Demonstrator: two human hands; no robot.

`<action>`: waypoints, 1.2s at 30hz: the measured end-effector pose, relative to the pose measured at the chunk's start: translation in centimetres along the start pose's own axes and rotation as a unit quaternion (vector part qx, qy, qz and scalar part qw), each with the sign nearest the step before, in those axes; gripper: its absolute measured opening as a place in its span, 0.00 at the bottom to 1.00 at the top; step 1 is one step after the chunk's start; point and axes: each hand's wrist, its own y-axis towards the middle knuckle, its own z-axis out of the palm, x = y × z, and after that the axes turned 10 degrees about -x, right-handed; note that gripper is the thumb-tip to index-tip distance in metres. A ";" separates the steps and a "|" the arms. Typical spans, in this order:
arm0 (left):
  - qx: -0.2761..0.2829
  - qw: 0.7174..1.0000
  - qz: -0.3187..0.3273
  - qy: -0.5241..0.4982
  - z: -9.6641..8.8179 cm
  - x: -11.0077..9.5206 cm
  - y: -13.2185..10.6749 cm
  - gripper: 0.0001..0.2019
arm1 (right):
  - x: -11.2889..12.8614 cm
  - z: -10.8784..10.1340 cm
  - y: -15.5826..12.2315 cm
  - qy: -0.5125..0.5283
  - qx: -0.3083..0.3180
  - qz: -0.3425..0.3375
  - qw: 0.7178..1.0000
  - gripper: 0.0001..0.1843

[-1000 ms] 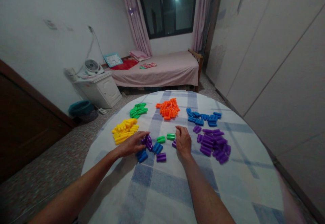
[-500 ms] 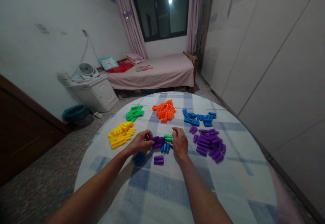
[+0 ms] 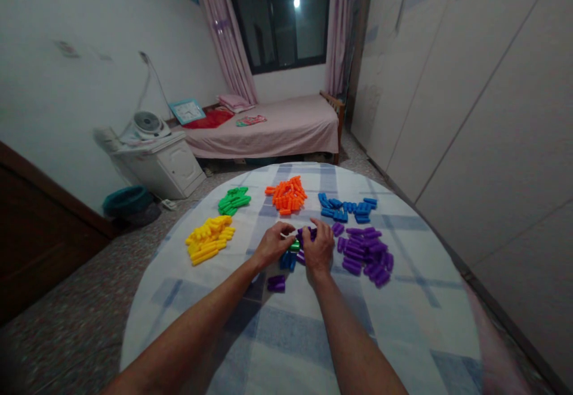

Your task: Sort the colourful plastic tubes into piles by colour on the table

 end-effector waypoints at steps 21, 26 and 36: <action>-0.025 1.000 0.011 -0.006 -3.3 4.6 -2.1 0.17 | 2.1 -0.6 -1.8 -0.146 0.139 -0.244 0.949 0.17; -0.025 0.999 0.031 0.001 -3.1 4.8 -2.0 0.15 | 2.1 -0.9 -1.8 -0.256 0.167 -0.244 0.920 0.17; -0.038 0.997 -0.028 -0.055 -3.3 4.4 -1.7 0.15 | 1.0 -2.2 0.0 -0.307 0.065 -0.215 0.925 0.17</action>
